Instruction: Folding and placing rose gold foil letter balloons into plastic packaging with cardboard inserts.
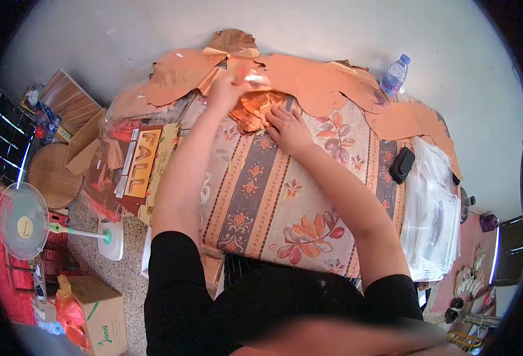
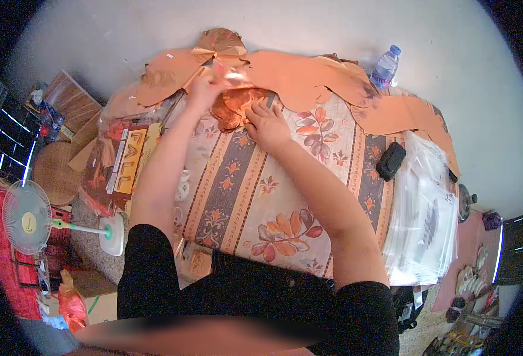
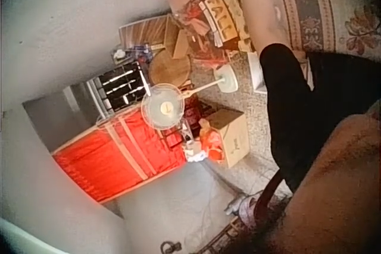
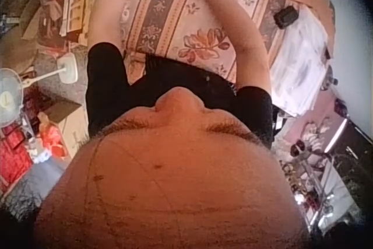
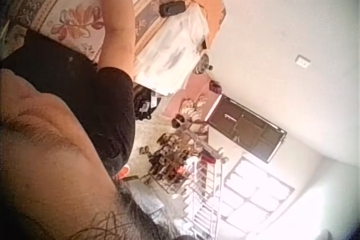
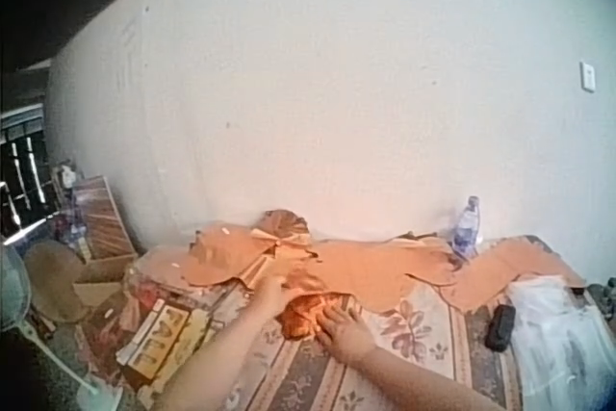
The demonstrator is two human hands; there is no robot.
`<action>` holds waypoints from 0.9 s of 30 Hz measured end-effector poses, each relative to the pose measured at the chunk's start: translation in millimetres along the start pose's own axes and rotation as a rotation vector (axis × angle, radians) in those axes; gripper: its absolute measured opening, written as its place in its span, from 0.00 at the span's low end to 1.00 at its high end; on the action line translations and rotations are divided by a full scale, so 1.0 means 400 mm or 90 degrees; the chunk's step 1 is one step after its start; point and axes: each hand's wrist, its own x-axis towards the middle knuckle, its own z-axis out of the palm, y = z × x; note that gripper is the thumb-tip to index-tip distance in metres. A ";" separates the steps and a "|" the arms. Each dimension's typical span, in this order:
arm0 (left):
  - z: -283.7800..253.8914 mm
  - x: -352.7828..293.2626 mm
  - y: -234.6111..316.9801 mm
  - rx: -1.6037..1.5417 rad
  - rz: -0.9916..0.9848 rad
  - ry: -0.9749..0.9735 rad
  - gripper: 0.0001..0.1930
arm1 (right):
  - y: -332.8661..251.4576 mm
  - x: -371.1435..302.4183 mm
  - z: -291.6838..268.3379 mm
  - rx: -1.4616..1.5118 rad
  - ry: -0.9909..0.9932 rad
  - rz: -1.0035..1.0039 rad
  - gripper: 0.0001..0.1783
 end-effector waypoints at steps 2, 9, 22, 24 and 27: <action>-0.062 0.062 -0.061 0.018 -0.056 0.138 0.23 | -0.012 0.005 -0.001 -0.023 -0.017 -0.005 0.23; -0.377 0.220 0.016 -0.332 -0.042 0.504 0.19 | 0.009 -0.006 0.006 -0.020 -0.025 0.018 0.22; -0.596 0.094 0.466 -0.416 0.355 0.549 0.08 | -0.031 0.014 0.001 -0.046 -0.029 -0.002 0.25; -0.551 0.067 0.512 -0.434 0.405 0.483 0.07 | -0.013 -0.004 -0.007 -0.036 -0.036 0.018 0.25; -0.446 -0.067 0.621 -0.299 0.346 0.446 0.14 | -0.008 -0.024 -0.038 -0.019 -0.026 0.013 0.26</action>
